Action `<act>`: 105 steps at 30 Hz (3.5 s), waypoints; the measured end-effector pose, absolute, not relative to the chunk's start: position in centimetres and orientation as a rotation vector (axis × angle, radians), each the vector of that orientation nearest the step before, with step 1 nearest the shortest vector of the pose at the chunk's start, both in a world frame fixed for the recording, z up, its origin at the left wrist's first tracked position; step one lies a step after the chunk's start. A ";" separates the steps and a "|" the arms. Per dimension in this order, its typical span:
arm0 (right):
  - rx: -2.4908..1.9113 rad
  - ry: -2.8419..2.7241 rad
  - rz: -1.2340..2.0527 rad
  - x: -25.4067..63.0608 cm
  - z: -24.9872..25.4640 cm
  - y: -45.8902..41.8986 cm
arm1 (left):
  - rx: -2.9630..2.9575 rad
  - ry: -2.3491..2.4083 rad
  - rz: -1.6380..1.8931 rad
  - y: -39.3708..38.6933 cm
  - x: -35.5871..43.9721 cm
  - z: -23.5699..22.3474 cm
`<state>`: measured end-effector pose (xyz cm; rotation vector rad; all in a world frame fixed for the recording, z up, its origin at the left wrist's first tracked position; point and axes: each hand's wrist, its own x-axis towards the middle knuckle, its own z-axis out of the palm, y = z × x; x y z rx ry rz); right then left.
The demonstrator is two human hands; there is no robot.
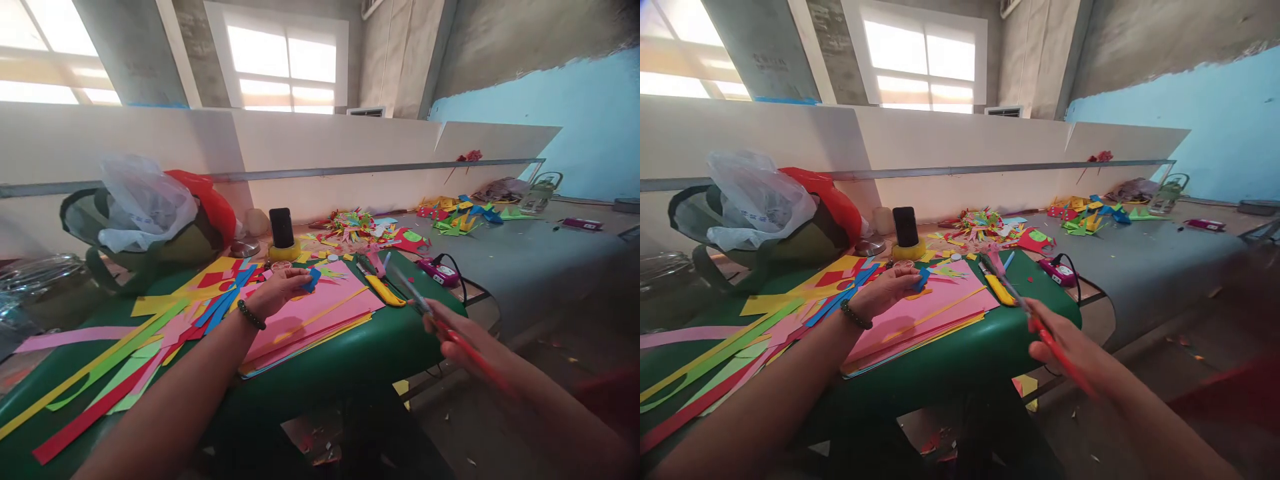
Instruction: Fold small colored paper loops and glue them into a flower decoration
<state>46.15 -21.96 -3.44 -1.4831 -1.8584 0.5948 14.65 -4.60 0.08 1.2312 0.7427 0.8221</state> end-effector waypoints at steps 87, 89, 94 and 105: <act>-1.579 -2.004 0.525 36.6 -1.2 -20.4 | 1.116 0.586 0.859 -6.4 15.7 0.6; -1.596 -2.024 0.541 36.6 -1.2 -20.3 | 1.112 0.584 0.858 -6.5 15.8 0.8; -1.656 -2.039 0.556 36.6 -1.3 -19.9 | 1.131 0.591 0.847 -6.7 15.8 0.9; -1.499 -1.872 0.562 38.2 -1.4 -19.8 | 1.232 0.614 0.831 -6.4 15.8 0.6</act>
